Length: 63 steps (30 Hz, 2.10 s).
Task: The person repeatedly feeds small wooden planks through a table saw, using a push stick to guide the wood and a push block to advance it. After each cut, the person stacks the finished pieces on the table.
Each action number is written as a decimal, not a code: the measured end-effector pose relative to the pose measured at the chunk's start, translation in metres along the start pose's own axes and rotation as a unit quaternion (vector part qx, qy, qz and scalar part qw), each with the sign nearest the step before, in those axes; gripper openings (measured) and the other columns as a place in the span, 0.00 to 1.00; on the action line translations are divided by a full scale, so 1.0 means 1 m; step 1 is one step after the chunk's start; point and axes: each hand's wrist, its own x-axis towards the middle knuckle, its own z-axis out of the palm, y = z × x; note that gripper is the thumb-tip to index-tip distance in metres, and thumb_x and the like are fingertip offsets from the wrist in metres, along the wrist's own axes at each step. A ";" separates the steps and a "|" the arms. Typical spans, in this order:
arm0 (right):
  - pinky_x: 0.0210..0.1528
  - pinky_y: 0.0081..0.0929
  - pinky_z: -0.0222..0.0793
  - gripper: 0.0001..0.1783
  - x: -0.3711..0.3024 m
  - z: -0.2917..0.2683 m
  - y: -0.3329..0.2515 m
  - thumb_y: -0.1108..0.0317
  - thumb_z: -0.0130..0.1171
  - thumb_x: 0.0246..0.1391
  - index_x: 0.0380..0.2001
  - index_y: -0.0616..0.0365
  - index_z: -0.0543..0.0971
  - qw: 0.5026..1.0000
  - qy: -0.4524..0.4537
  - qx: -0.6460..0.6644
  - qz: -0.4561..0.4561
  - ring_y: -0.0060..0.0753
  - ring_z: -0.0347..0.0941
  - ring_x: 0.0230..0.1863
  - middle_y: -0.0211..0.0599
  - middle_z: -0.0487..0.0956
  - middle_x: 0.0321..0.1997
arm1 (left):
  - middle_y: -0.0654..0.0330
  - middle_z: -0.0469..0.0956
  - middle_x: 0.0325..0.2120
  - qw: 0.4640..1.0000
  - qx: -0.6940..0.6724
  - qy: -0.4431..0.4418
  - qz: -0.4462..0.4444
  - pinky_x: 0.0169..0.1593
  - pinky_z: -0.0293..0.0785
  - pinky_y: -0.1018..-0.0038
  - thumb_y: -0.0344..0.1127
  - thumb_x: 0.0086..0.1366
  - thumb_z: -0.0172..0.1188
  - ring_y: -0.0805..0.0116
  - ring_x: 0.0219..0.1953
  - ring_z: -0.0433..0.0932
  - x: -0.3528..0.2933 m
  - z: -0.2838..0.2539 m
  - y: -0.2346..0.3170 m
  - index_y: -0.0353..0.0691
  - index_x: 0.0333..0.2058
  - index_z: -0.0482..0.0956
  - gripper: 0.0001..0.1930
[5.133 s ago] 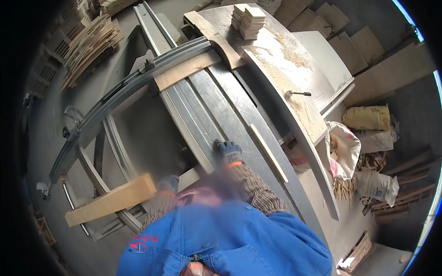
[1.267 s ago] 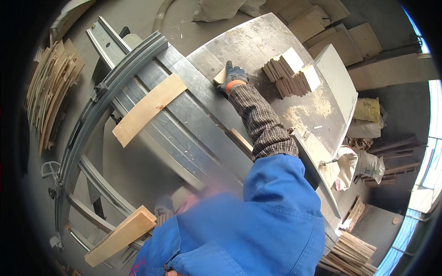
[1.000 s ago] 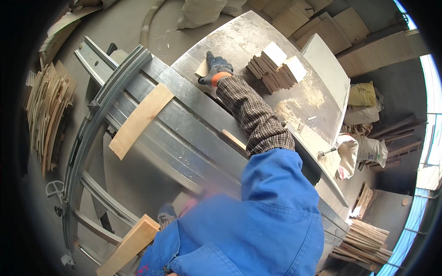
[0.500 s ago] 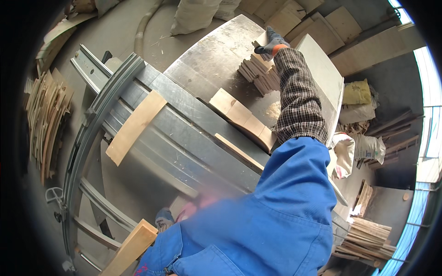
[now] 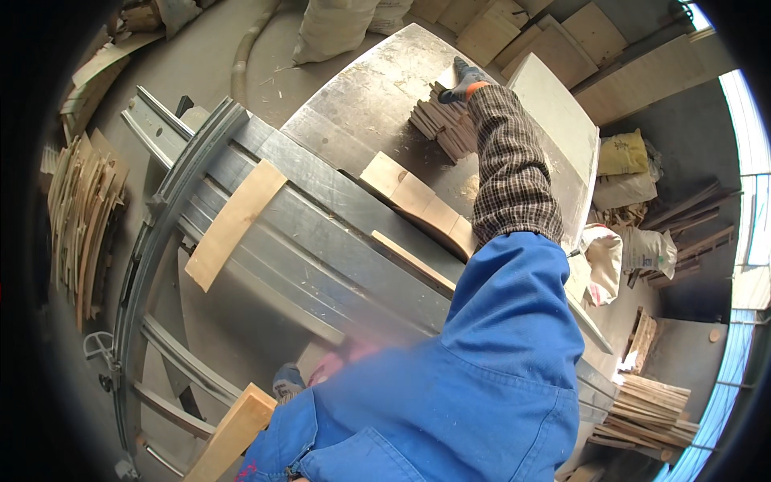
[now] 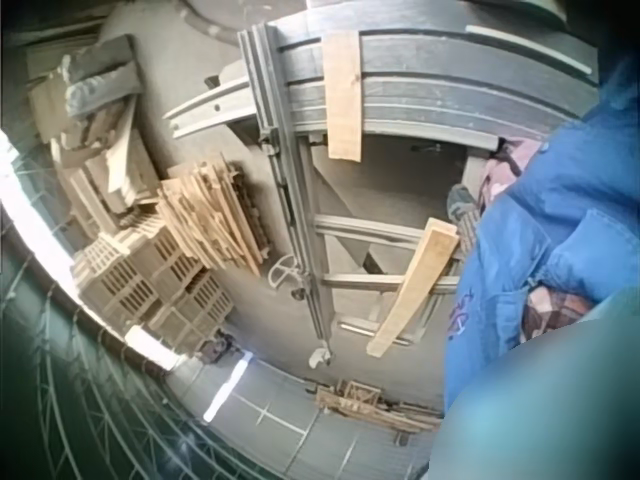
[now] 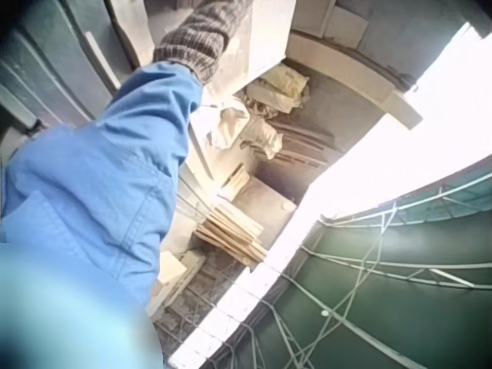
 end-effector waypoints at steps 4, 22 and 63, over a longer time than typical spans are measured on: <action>0.75 0.34 0.51 0.72 -0.006 0.007 0.008 0.39 0.78 0.29 0.74 0.52 0.51 1.000 0.000 -0.001 -0.005 0.50 0.54 0.75 0.52 0.60 0.74 | 0.48 0.82 0.35 1.000 0.008 -0.008 -0.002 0.45 0.75 0.53 0.39 0.65 0.48 0.45 0.38 0.79 -0.006 0.004 -0.004 0.44 0.36 0.82 0.13; 0.36 0.21 0.71 0.23 -0.282 0.024 0.097 0.47 0.56 0.64 0.47 0.56 0.82 0.888 -0.050 0.439 0.128 0.21 0.77 0.37 0.31 0.83 0.37 | 0.49 0.82 0.36 0.999 0.026 -0.023 0.012 0.47 0.75 0.54 0.39 0.66 0.47 0.45 0.40 0.79 0.011 0.013 0.009 0.44 0.37 0.81 0.13; 0.71 0.44 0.55 0.58 -0.149 0.150 -0.154 0.38 0.72 0.40 0.71 0.46 0.59 0.972 -0.136 -0.168 -0.096 0.51 0.59 0.71 0.48 0.64 0.70 | 0.49 0.83 0.32 0.995 0.088 -0.032 -0.038 0.43 0.76 0.54 0.39 0.64 0.48 0.47 0.35 0.80 -0.010 0.014 -0.020 0.45 0.34 0.83 0.14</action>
